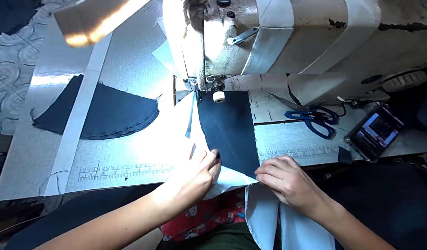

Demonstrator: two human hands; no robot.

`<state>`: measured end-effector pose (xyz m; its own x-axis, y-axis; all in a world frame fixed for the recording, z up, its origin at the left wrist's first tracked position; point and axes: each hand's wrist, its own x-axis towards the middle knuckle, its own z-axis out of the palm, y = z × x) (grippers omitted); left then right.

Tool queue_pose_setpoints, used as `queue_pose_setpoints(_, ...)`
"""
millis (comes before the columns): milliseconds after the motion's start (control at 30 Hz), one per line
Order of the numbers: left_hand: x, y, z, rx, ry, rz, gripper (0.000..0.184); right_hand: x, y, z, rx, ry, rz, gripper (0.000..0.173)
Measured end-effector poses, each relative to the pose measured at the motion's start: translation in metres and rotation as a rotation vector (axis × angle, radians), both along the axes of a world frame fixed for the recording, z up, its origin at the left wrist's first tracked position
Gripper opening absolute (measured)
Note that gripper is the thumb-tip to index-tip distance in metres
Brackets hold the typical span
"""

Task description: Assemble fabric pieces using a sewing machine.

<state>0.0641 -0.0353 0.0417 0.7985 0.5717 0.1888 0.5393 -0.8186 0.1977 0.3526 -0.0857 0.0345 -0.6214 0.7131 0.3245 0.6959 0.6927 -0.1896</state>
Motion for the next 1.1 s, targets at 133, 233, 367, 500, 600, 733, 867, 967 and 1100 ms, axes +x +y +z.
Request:
queue_pose_setpoints(133,0.001,0.001,0.000,0.003,-0.003,0.004,0.029,0.000,0.001,-0.001,-0.012,0.011,0.007,0.023)
queue_pose_setpoints(233,0.001,0.002,0.000,0.005,0.000,0.005,0.027,0.000,0.002,-0.002,-0.022,0.025,0.012,0.022)
queue_pose_setpoints(367,-0.003,0.004,-0.001,-0.005,0.006,0.027,0.027,-0.003,0.004,-0.001,-0.034,0.052,0.023,0.022)
queue_pose_setpoints(500,-0.007,0.008,-0.003,0.007,0.003,0.033,0.028,-0.006,0.007,-0.002,-0.029,0.067,0.028,0.022)
queue_pose_setpoints(600,-0.008,0.010,0.000,0.001,0.027,0.034,0.029,-0.008,0.008,-0.002,-0.030,0.063,0.024,0.022)
queue_pose_setpoints(733,-0.010,0.014,0.000,0.007,0.036,0.032,0.028,-0.011,0.009,-0.003,-0.020,0.077,0.013,0.021)
queue_pose_setpoints(867,-0.009,0.018,0.002,0.012,0.045,0.032,0.029,-0.012,0.011,-0.004,-0.013,0.077,0.002,0.022)
queue_pose_setpoints(967,-0.009,0.022,0.002,0.011,0.049,0.029,0.029,-0.014,0.012,-0.003,-0.011,0.068,-0.014,0.022)
queue_pose_setpoints(1100,-0.009,0.028,0.004,0.023,0.055,0.030,0.028,-0.016,0.013,-0.004,0.012,0.057,-0.030,0.022)
